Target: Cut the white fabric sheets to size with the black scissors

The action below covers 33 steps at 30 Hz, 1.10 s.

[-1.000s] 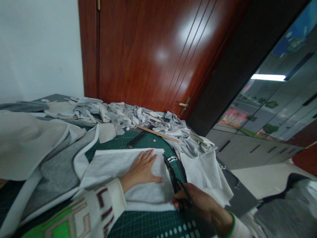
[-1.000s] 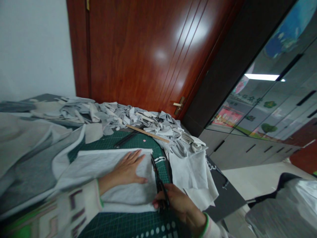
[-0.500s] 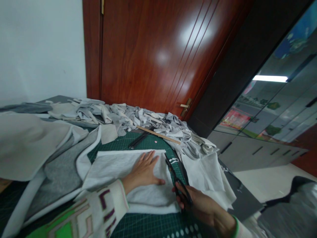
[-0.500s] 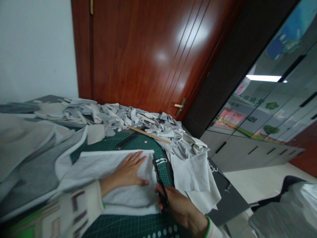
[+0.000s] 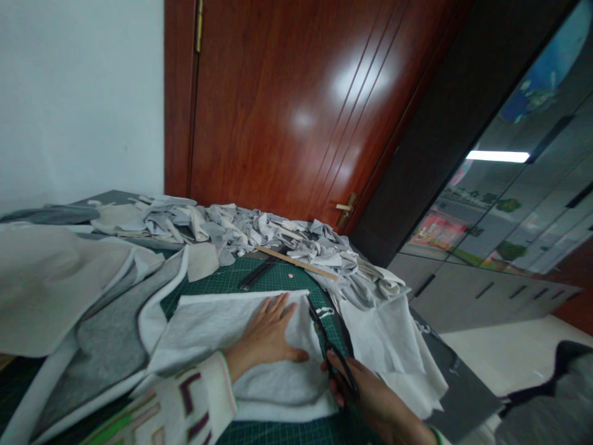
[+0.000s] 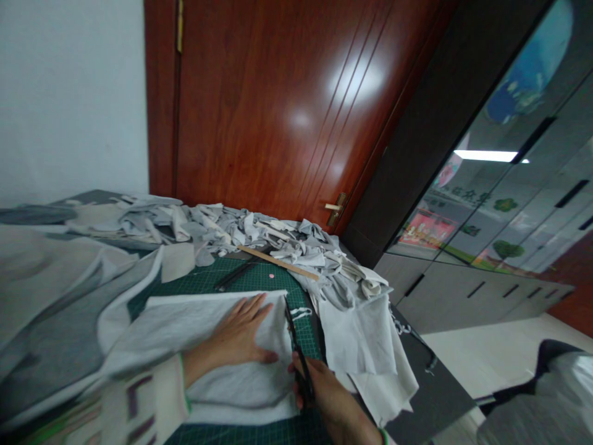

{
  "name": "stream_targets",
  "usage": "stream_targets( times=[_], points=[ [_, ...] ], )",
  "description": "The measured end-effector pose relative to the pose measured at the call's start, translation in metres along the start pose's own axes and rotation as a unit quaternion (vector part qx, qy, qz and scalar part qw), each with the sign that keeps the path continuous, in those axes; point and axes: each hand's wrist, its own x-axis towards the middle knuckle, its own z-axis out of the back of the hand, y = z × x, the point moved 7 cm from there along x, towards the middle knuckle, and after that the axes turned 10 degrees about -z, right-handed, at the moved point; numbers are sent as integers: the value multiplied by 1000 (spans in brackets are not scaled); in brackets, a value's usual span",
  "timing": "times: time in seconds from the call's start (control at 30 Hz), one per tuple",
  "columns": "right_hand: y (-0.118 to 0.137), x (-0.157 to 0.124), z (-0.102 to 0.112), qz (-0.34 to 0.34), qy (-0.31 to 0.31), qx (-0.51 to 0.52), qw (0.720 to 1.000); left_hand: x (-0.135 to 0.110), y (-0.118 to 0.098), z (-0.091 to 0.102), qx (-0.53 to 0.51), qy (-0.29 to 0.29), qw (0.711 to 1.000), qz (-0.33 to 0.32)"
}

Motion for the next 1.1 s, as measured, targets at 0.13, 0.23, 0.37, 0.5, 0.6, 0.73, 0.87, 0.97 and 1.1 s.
stream_targets(
  times=[0.13,0.23,0.37,0.5,0.6,0.73,0.87,0.97,1.1],
  points=[
    [-4,8,5,16,-13,-15,1000,0,1,-1,-7,-4,1000,3],
    [-8,14,9,20,-15,-26,999,0,2,-3,-15,-3,1000,5],
    [-13,17,10,-14,-30,-31,999,1,4,-6,-22,-2,1000,6],
    [-10,16,8,-17,-36,-26,999,0,4,-6,-21,2,1000,10],
    [-10,16,8,-8,-28,-30,999,-2,2,-2,-23,8,1000,12],
    [-14,19,10,-12,-37,-56,998,-4,0,1,-22,11,1000,17],
    [-12,16,9,-2,-38,-57,998,-4,-1,1,-14,15,1000,19],
    [-13,13,8,-6,-35,-50,998,-4,-2,1,-9,20,1000,18],
    [-15,12,12,-10,-51,-49,997,-3,-2,1,-4,21,1000,13]
  ],
)
